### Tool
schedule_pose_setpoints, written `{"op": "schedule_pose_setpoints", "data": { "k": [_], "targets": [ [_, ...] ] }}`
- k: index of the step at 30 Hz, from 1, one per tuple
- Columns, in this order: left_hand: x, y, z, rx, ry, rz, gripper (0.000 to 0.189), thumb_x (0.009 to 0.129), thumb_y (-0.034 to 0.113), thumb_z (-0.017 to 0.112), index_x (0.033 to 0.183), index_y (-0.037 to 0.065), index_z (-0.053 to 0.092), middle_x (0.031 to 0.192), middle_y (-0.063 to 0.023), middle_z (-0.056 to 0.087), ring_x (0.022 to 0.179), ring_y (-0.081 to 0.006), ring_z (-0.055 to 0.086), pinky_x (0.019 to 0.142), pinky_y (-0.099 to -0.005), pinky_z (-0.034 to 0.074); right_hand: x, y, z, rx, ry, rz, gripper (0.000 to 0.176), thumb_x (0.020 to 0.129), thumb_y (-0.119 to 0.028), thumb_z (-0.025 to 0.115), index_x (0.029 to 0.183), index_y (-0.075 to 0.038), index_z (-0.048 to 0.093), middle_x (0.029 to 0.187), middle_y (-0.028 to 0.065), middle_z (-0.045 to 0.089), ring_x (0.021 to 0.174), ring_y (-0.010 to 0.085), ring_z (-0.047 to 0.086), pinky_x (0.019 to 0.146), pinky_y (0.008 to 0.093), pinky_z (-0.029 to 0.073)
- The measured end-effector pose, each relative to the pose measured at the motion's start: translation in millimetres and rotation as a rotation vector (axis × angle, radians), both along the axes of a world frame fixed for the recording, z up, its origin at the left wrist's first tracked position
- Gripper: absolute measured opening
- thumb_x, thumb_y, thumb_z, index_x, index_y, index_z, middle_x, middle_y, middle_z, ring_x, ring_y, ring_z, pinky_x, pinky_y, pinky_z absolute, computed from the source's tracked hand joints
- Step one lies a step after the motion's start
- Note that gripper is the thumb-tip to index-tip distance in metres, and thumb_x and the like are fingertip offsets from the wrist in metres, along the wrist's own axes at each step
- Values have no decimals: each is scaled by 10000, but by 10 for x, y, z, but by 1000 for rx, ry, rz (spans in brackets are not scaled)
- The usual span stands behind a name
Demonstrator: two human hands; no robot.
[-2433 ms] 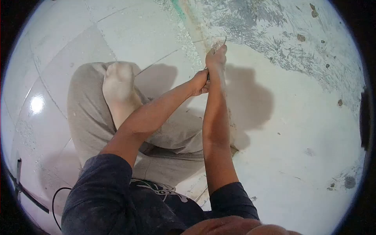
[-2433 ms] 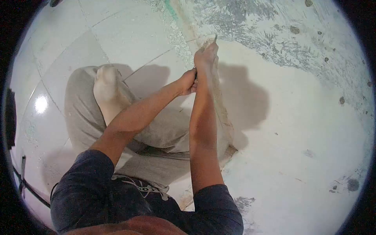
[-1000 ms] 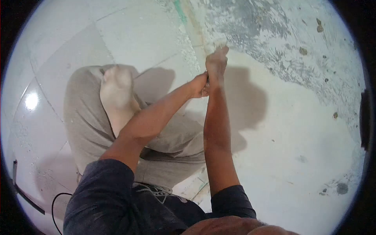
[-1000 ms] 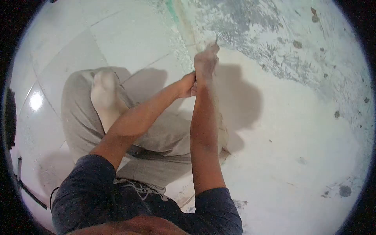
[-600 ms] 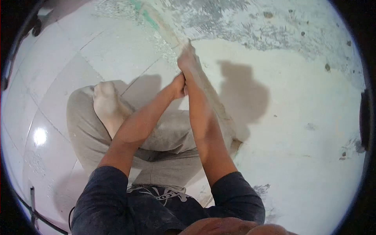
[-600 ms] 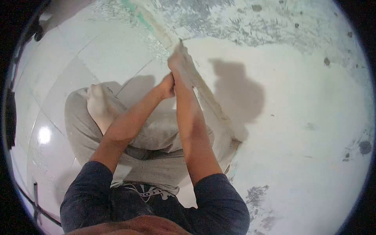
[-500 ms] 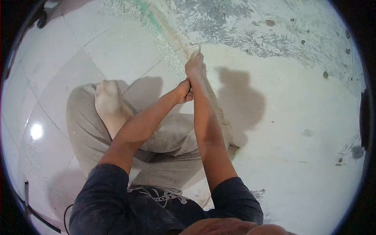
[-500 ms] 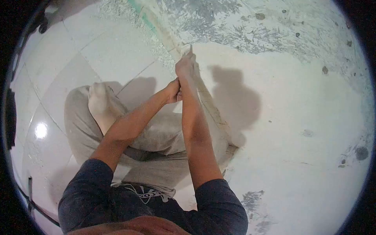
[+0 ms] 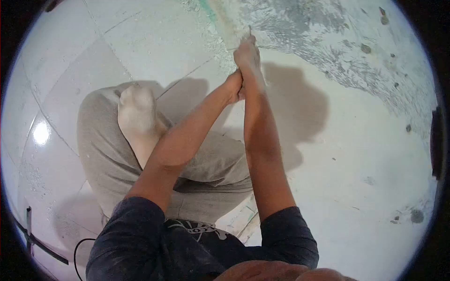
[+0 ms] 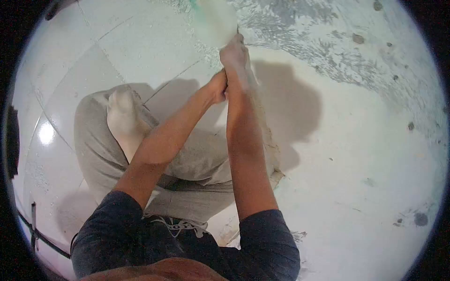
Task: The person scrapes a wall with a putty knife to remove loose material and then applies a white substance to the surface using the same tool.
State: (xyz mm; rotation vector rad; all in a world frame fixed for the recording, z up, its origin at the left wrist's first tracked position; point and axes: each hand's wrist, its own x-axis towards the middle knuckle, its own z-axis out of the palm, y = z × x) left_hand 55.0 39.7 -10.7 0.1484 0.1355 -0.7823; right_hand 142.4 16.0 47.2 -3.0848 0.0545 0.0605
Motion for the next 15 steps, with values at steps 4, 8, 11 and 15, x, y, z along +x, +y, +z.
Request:
{"op": "schedule_pose_setpoints", "data": {
  "k": [4,8,11,15],
  "targets": [
    [154,11,-52,-166,116,234,426,981,430,400,1174,77,541,1038,-82,623,984,-241,599,875,-436,499,231,228,-195,-74,152,26,410,838,-96,473,1209,44,370,1130,359,554,1074,483,552,952,493,431],
    [-131,-6,168,-132,238,188,398,981,423,398,1150,93,543,999,-67,628,916,-219,613,804,-404,520,-29,6,-293,-51,126,102,432,865,-128,442,1261,20,355,1145,365,542,1089,489,540,946,495,437],
    [-297,-241,126,3,203,74,367,981,422,385,1081,115,559,907,-42,624,785,-179,610,672,-343,519,-314,-216,-120,8,90,27,441,875,-132,449,1267,26,324,1074,388,554,1030,519,550,905,534,439],
    [-537,-366,186,105,57,-117,360,988,438,327,871,162,527,639,32,513,452,-95,402,399,-242,313,-591,-595,-38,66,-87,-8,373,882,-137,463,1179,34,316,993,399,570,941,541,566,843,563,441]
  ]
}}
